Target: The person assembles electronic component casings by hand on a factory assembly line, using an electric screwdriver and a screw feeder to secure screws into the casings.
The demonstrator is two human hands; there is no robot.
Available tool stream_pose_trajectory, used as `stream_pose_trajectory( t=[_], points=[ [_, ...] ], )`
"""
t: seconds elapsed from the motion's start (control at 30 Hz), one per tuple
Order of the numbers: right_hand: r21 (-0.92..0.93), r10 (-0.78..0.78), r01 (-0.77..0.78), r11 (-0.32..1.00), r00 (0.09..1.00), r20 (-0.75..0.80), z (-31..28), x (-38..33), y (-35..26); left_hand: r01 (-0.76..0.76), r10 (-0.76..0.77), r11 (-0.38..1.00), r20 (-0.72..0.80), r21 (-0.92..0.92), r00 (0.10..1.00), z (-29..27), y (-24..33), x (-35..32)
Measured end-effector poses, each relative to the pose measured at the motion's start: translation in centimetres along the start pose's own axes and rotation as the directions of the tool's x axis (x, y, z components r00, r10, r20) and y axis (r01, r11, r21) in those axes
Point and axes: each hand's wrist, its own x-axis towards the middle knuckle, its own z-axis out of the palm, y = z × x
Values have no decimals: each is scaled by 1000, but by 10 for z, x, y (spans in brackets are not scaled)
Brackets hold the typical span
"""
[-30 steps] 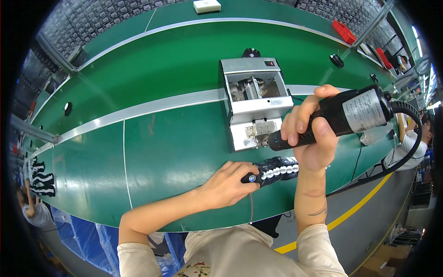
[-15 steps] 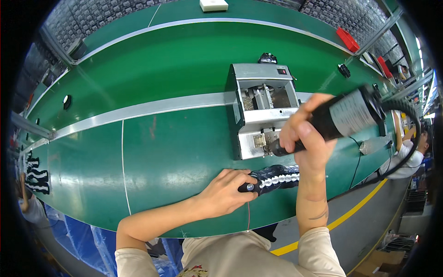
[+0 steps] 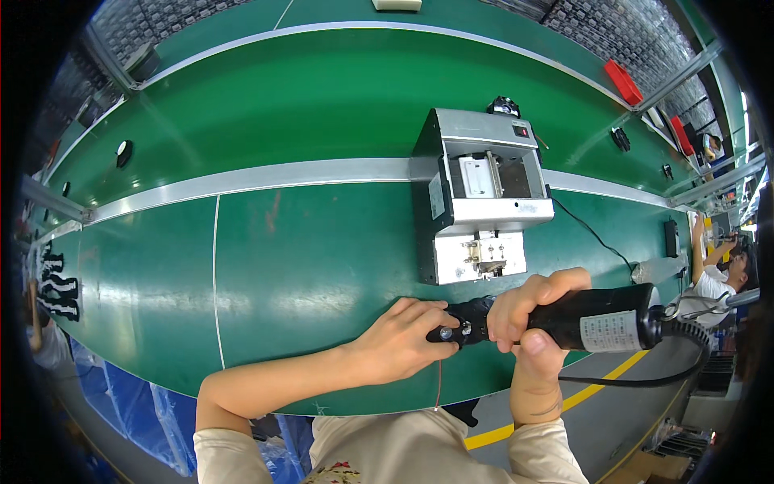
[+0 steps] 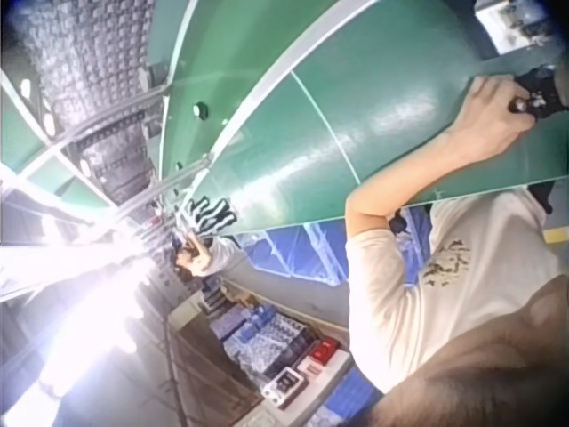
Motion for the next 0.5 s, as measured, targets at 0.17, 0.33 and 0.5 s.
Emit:
stream_pose_trajectory(
  t=[0.17, 0.33, 0.5],
  points=[
    [-144, -7, 7, 990, 1000, 0, 2, 0, 9, 7, -7, 1000, 14, -3, 1000, 2, 0, -2],
    [-212, 0, 16, 977, 997, 77, 3, -4, 9, 10, -10, 1000, 10, -29, 1000, 2, 0, -2],
    [-244, 10, 26, 969, 989, 145, 1, -2, 9, 10, -10, 1000, -2, -19, 1000, 3, 0, -2]
  ],
)
